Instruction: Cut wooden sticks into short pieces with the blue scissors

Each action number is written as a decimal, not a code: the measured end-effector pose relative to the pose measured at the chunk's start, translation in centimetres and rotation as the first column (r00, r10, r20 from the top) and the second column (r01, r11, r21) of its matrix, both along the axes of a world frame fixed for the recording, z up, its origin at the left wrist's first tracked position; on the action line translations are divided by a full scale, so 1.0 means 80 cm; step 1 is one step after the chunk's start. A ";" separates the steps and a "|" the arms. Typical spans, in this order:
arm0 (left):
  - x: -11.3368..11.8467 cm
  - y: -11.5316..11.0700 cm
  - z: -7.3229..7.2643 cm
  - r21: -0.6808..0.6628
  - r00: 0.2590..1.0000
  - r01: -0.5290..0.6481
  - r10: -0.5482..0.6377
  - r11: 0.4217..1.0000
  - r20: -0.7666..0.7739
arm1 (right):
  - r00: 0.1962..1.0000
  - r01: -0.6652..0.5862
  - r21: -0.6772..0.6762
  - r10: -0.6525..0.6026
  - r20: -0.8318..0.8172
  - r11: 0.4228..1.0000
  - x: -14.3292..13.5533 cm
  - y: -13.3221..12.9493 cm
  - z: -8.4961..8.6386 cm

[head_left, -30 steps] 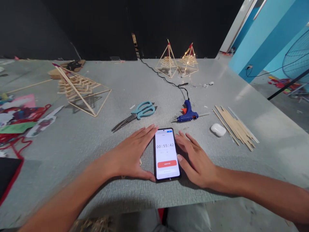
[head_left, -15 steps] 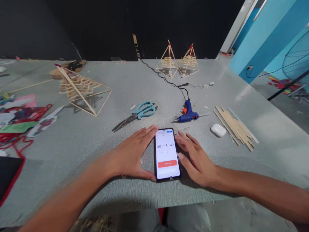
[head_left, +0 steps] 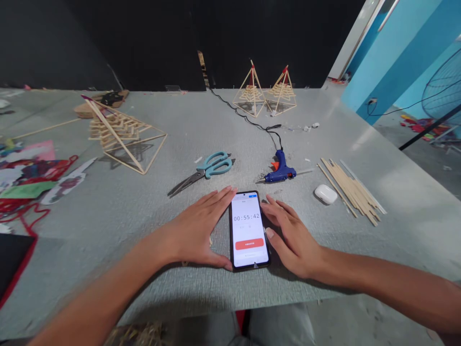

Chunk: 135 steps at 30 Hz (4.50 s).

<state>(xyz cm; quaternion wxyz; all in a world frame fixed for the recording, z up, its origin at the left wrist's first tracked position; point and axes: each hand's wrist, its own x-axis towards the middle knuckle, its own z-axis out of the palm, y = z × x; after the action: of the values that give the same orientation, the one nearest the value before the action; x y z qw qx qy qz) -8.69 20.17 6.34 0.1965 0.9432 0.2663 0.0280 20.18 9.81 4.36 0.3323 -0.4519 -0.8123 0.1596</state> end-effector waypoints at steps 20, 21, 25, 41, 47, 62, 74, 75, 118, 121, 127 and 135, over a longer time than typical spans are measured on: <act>0.001 0.000 0.008 -0.025 0.998 -0.031 0.030 0.999 -0.053 | 0.999 -0.036 -0.012 0.036 -0.036 0.999 0.002 0.003 -0.001; 0.001 0.000 0.008 -0.024 0.998 -0.032 0.030 0.999 -0.059 | 0.999 -0.030 -0.017 0.029 -0.037 0.999 0.002 0.004 -0.001; 0.001 0.000 0.008 -0.016 0.998 -0.029 0.028 0.999 -0.049 | 0.998 -0.045 -0.008 0.045 -0.037 0.999 0.004 0.005 -0.001; -0.001 0.002 0.005 -0.008 1.000 -0.014 0.014 1.000 -0.007 | 0.999 -0.039 -0.022 0.038 -0.034 0.999 0.006 0.007 0.001; -0.003 0.001 0.004 0.003 1.000 -0.022 0.022 1.000 0.000 | 0.999 0.013 -0.025 -0.014 -0.030 1.000 0.003 0.006 -0.001; -0.002 0.001 0.003 0.018 1.000 0.001 -0.001 1.000 -0.010 | 0.999 0.005 -0.036 -0.007 -0.047 0.999 0.003 0.007 -0.001; 0.000 0.000 0.007 -0.004 1.000 -0.014 0.014 1.000 -0.022 | 0.999 -0.049 -0.055 0.048 -0.022 0.997 0.007 0.007 0.000; -0.001 0.001 0.006 0.000 1.000 -0.012 0.012 1.000 -0.017 | 0.998 -0.052 -0.055 0.051 -0.021 0.997 0.008 0.007 0.000; 0.002 -0.001 0.011 -0.044 0.998 -0.061 0.060 0.997 -0.022 | 0.998 -0.021 -0.080 0.017 -0.055 0.997 0.006 0.008 -0.003; 0.003 -0.001 0.012 -0.050 0.997 -0.063 0.061 0.997 -0.042 | 0.998 -0.016 -0.086 0.011 -0.056 0.996 0.006 0.009 -0.003; 0.003 -0.001 0.013 -0.053 0.997 -0.067 0.065 0.996 -0.042 | 0.999 -0.008 -0.086 0.004 -0.051 0.996 0.006 0.008 -0.003; 0.002 0.000 0.011 -0.030 0.998 -0.057 0.055 0.998 -0.044 | 0.999 -0.011 -0.065 0.008 -0.045 0.998 0.005 0.009 -0.005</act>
<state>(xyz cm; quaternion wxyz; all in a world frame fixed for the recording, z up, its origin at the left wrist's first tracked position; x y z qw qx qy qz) -8.50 20.14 7.18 0.2048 0.9326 0.2971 0.0089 20.55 10.51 3.99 0.3349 -0.4551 -0.8010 0.1977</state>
